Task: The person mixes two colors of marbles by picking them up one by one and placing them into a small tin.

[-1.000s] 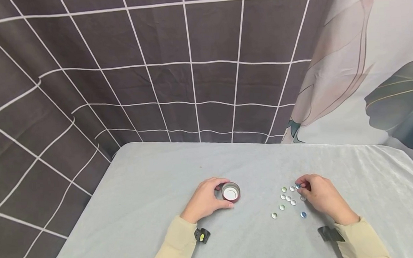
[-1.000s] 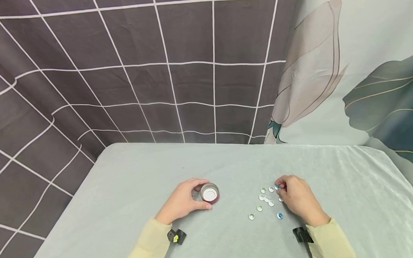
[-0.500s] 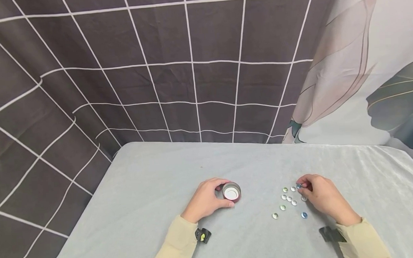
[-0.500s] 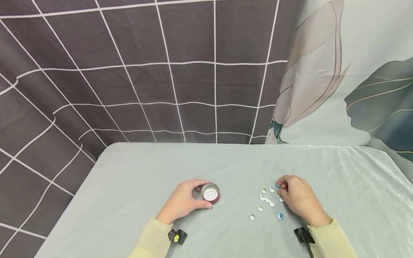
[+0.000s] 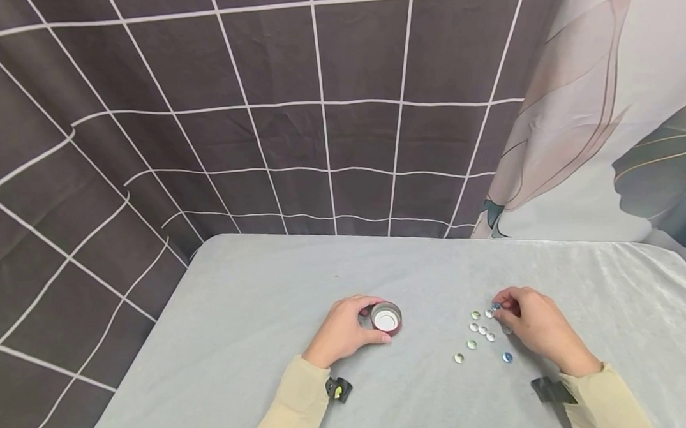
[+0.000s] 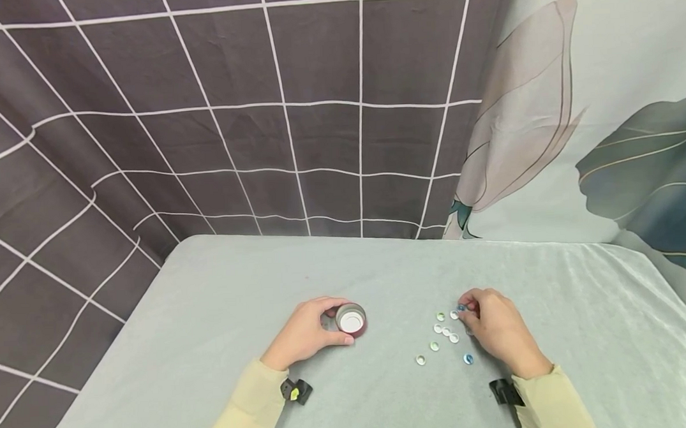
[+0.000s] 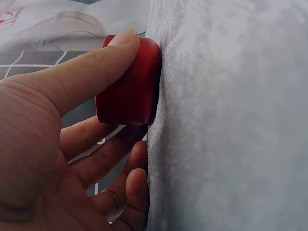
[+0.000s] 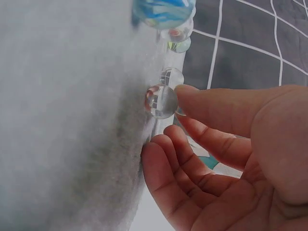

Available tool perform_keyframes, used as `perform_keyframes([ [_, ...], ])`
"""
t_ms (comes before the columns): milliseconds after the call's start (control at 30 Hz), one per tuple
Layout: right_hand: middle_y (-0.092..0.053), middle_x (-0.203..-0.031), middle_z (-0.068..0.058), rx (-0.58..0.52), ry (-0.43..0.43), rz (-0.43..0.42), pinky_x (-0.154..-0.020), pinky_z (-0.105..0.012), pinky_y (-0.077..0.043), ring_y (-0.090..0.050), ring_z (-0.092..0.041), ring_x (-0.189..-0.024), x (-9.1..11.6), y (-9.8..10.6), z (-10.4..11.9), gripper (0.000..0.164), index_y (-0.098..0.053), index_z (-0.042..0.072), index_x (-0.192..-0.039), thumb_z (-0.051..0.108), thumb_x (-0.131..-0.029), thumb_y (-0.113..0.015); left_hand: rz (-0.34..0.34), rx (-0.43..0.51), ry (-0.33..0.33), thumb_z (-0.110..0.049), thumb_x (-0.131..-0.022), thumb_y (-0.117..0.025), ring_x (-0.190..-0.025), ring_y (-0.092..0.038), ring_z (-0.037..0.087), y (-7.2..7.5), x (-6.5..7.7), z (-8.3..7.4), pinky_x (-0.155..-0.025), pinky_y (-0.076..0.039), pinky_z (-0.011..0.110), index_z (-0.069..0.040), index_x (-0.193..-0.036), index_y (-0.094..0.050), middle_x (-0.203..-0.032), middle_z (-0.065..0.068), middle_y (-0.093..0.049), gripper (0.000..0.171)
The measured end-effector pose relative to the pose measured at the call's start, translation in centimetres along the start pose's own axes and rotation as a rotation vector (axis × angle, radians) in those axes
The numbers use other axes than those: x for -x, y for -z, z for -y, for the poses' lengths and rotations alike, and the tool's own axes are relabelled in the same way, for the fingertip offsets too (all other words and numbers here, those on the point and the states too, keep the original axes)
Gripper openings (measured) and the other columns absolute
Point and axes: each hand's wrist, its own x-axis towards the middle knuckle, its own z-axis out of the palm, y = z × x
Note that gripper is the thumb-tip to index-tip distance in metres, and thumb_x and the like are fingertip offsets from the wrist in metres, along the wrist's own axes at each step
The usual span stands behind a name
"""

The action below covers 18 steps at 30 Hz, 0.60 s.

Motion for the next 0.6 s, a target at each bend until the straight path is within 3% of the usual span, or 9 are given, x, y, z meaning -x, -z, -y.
perform_keyframes([
  [600, -0.06, -0.081, -0.002, -0.007, 0.058, -0.078, -0.066, -0.039, -0.048, -0.055, -0.018, -0.074, 0.1, -0.13, 0.72, 0.015, -0.071, 0.003, -0.094, 0.009, -0.083, -0.079, -0.002, 0.014, -0.011, -0.028, -0.071, -0.092, -0.093, -0.057, 0.009, -0.04, -0.02, 0.08, -0.088, -0.05, 0.029, -0.017, -0.123, -0.072, -0.108, -0.005, -0.07, 0.057],
])
